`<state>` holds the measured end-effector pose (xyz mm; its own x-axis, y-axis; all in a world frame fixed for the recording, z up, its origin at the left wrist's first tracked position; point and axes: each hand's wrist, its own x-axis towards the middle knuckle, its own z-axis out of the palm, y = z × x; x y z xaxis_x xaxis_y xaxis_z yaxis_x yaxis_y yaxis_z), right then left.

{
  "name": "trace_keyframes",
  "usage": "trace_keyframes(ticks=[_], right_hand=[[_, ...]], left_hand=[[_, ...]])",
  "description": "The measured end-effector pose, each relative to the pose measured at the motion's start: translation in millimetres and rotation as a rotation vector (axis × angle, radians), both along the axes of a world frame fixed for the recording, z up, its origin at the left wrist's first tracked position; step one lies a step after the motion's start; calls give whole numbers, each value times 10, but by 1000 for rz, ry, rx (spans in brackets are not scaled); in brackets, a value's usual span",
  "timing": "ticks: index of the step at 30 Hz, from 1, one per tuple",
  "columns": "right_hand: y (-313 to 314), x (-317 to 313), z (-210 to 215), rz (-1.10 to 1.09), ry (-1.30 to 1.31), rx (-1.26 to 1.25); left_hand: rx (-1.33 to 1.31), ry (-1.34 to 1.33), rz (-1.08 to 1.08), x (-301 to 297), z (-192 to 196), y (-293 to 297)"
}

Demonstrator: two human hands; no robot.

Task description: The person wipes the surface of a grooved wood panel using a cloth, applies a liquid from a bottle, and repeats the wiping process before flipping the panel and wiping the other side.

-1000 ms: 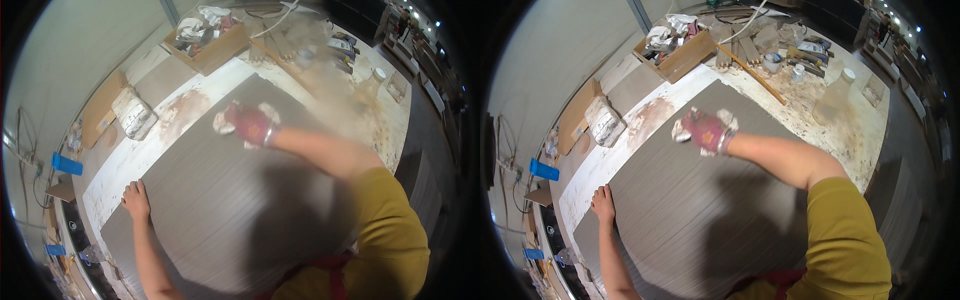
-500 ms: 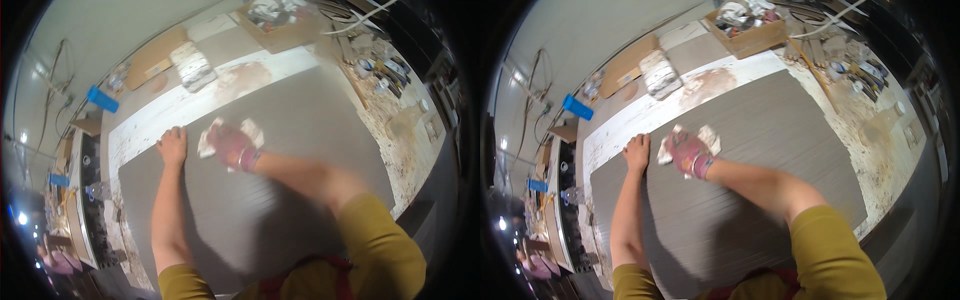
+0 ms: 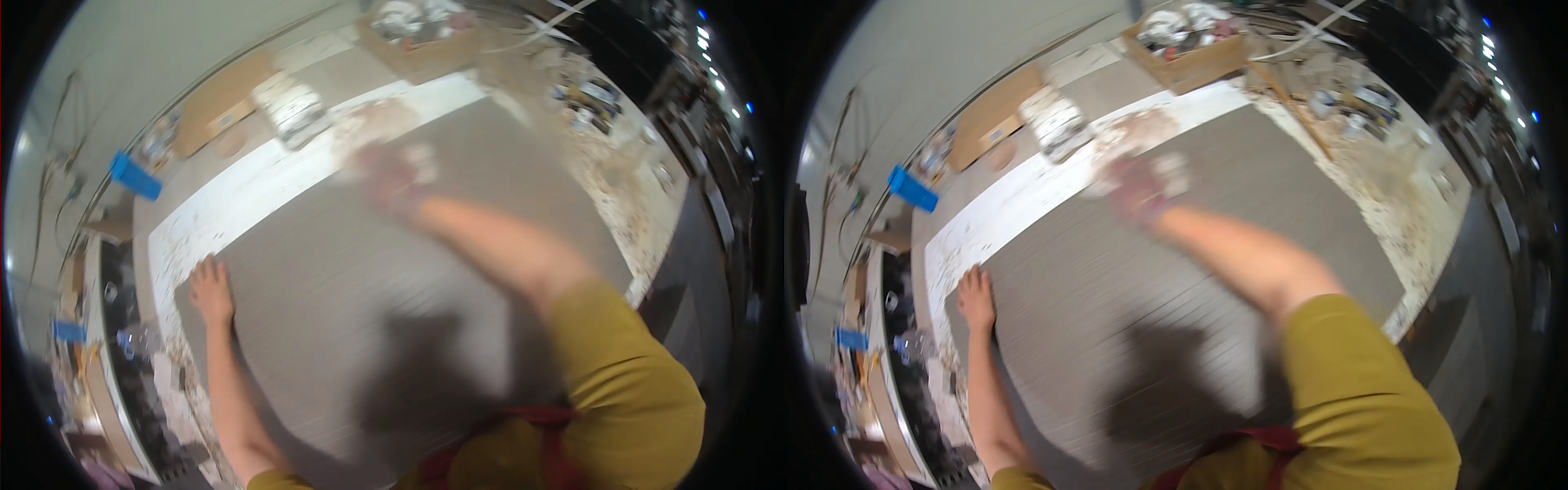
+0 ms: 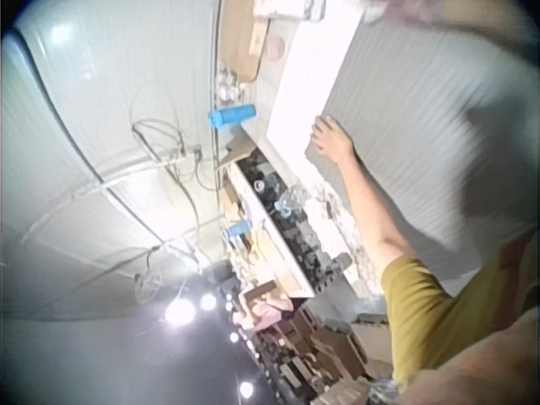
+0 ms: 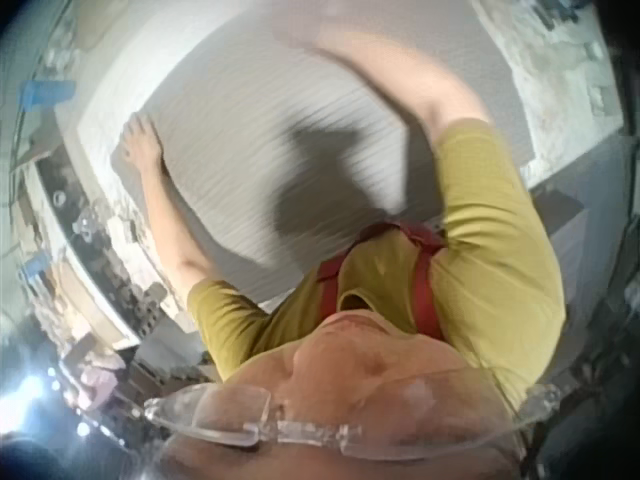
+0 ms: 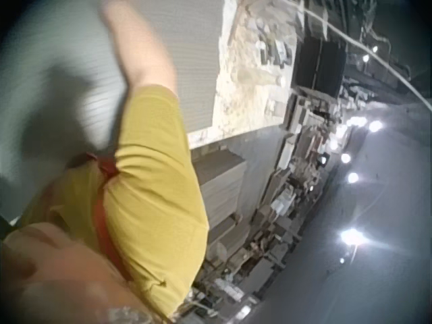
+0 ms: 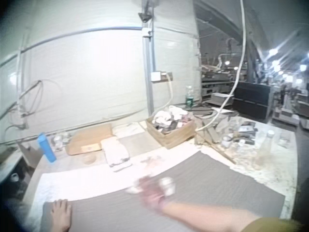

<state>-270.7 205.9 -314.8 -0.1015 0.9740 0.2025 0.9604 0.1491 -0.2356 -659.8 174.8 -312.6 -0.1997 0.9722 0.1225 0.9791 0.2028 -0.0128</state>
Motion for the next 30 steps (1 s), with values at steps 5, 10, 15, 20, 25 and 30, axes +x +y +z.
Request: trace_keyframes(ticks=[5,10,15,20,25,30], right_hand=[[-810,-1684,393,358,166,-42],[-592,-161,-204,349,415,106],[-772,2196,416,92,387,-105],[-685,1071,-261,80,138,119],[-1829,-811,-166,678,291,203],[-1469,1491,181,-101,1425,-375]], left_hand=[[26,-49,-20,-105,1,5],[28,-34,-32,-16,31,3],[51,2,-59,31,-5,5],[85,38,-105,35,0,51],[299,102,-222,283,131,-269],[89,-602,-685,1230,697,-1734]])
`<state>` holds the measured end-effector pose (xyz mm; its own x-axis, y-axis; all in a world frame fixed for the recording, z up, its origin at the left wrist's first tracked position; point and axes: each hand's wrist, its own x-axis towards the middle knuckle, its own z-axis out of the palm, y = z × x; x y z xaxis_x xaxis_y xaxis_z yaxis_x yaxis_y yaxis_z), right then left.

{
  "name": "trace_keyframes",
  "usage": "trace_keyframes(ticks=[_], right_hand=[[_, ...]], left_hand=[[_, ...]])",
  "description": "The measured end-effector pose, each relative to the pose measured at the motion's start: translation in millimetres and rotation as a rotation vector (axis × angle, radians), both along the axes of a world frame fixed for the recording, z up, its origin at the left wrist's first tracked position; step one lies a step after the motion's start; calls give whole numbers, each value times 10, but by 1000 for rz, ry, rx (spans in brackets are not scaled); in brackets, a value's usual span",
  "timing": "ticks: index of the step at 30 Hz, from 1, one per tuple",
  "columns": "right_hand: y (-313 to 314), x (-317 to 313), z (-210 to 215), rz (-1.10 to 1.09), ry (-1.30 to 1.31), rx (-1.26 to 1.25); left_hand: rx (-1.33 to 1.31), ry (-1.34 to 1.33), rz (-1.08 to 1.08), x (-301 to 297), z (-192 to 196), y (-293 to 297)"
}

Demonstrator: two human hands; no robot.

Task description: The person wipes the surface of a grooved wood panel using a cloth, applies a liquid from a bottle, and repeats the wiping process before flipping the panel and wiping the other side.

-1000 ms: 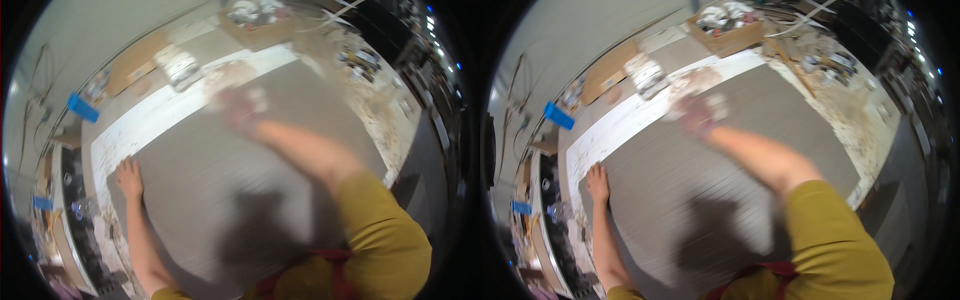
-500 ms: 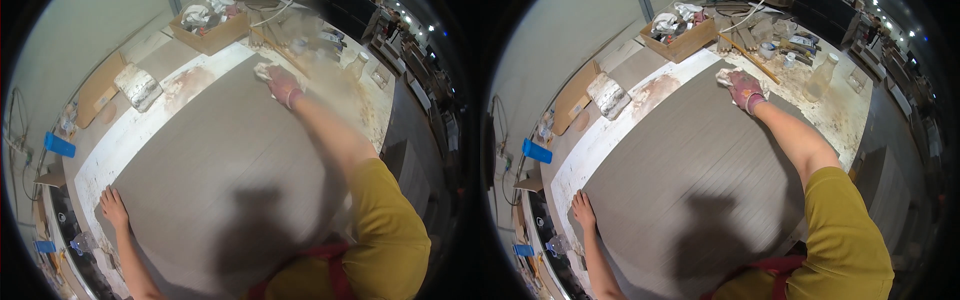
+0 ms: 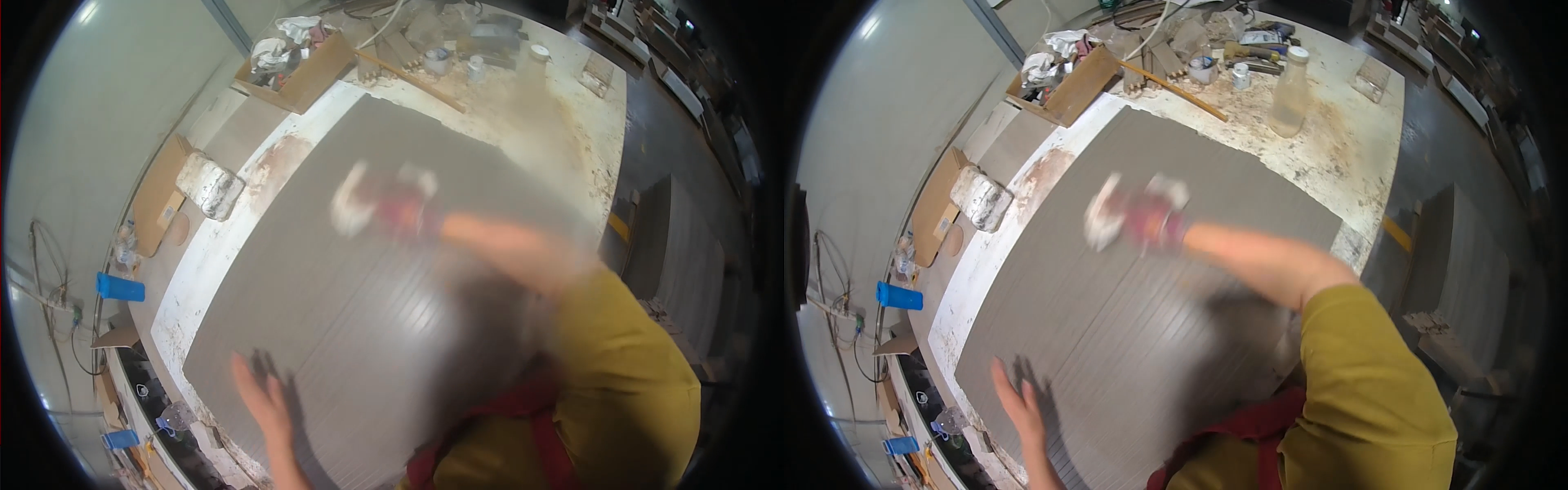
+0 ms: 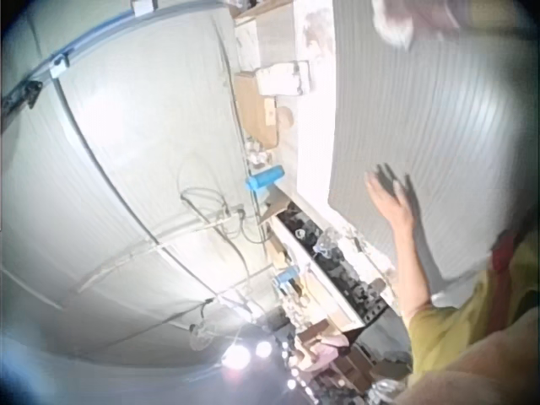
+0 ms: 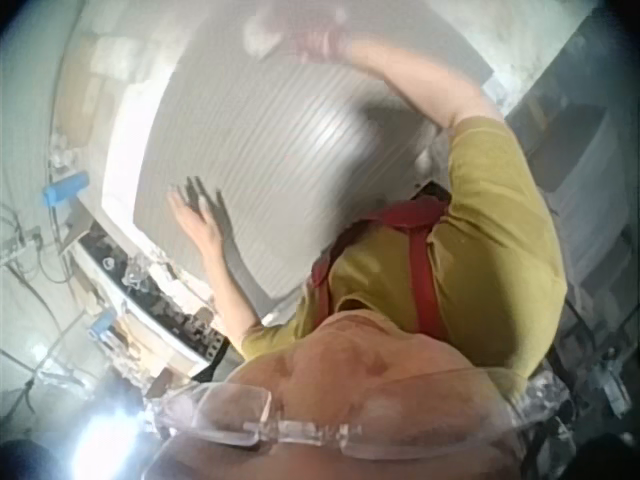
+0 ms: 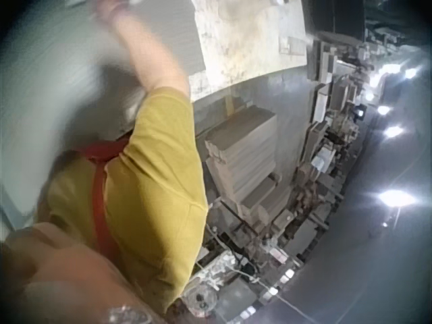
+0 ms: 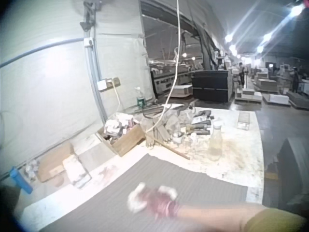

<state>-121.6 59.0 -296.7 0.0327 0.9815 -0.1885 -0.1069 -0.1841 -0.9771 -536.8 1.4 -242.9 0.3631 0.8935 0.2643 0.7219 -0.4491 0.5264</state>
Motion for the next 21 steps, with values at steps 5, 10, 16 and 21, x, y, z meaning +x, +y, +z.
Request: trace_keyframes(ticks=[5,10,16,21], right_hand=[[56,514,-83,-248,-1375,266],[-924,-919,-367,114,-1076,704],[-433,1030,236,-181,-784,-21],[-274,1021,411,30,-1708,258]], left_hand=[[-182,108,-324,485,-73,-1411],[-150,427,-477,847,-134,-1764],[-75,569,-446,828,-250,-1792],[-66,546,-454,843,-204,-1775]])
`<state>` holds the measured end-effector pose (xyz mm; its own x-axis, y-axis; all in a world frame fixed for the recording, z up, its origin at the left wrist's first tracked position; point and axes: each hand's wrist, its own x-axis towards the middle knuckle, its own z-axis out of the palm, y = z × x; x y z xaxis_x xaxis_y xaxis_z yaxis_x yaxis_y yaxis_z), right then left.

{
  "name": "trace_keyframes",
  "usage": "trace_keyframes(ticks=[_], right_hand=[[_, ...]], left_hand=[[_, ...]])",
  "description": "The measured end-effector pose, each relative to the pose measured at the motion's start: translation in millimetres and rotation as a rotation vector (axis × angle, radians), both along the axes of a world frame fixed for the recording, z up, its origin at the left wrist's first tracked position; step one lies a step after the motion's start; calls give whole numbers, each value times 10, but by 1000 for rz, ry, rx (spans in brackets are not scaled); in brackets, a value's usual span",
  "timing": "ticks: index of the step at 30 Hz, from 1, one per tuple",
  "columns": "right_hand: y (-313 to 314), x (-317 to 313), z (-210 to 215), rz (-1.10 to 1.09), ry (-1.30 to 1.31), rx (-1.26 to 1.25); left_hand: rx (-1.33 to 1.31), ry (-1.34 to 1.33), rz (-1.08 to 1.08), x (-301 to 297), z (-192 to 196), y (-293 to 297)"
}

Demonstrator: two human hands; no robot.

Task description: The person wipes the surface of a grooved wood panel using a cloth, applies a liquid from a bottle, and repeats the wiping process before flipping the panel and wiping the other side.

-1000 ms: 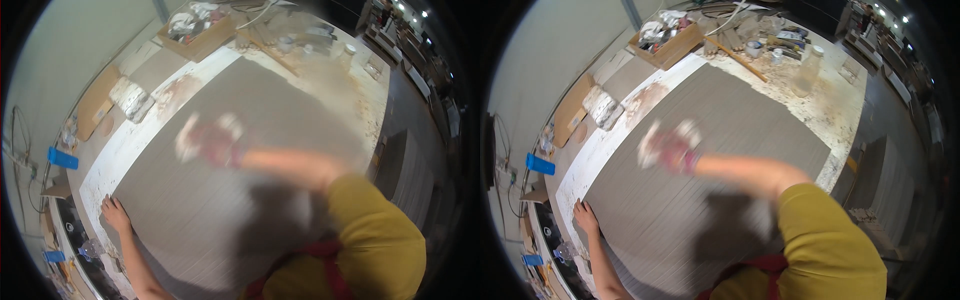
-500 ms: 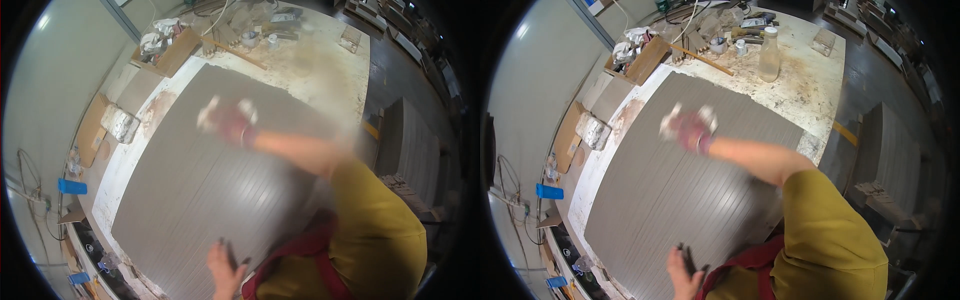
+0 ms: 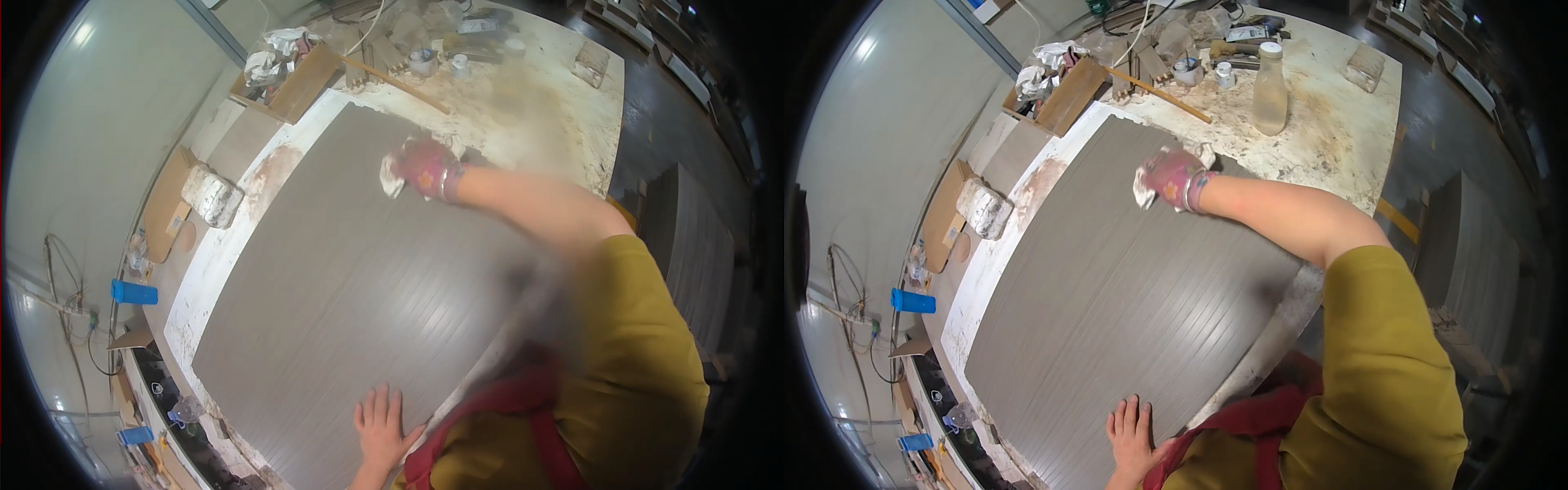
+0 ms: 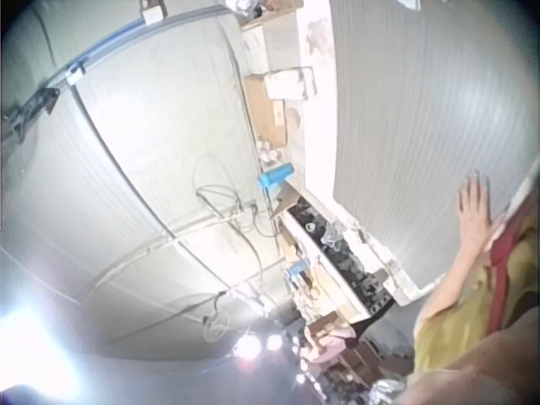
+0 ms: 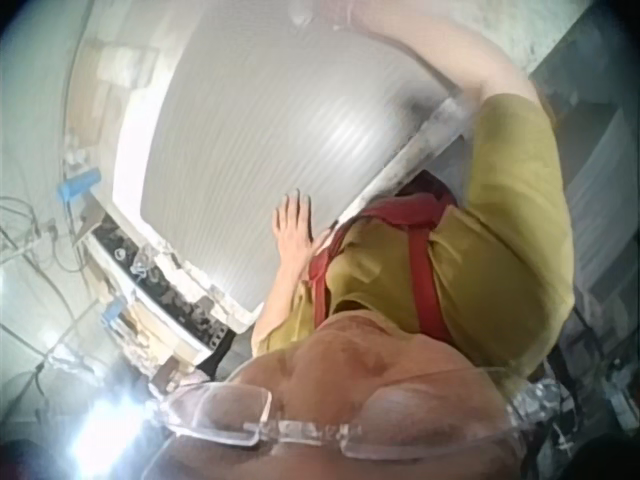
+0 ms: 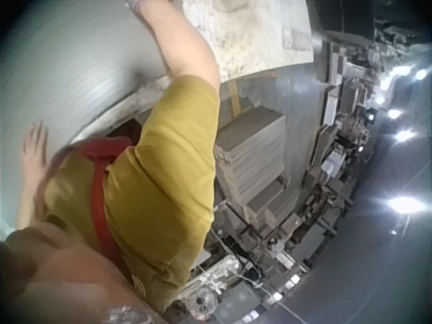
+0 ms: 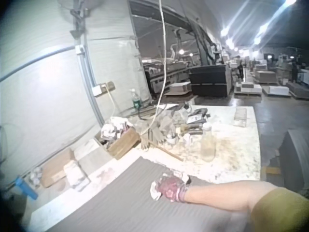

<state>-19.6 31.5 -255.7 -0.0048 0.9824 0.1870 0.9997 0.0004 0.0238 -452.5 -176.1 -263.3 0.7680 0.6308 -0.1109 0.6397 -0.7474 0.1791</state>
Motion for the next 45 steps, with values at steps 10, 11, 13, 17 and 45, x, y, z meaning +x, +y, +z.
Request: trace_keyframes(ticks=[10,11,13,17,45], right_hand=[[24,27,-126,152,-40,232],[9,62,-10,150,-32,222],[27,280,293,4,-10,-260],[179,422,191,15,-269,-187],[-372,-1178,-687,337,378,235]], left_hand=[[169,-201,308,321,122,1697],[154,-188,333,338,44,1783],[143,-112,332,352,-86,1817],[157,-35,323,413,-134,1854],[211,-78,295,405,-168,1851]])
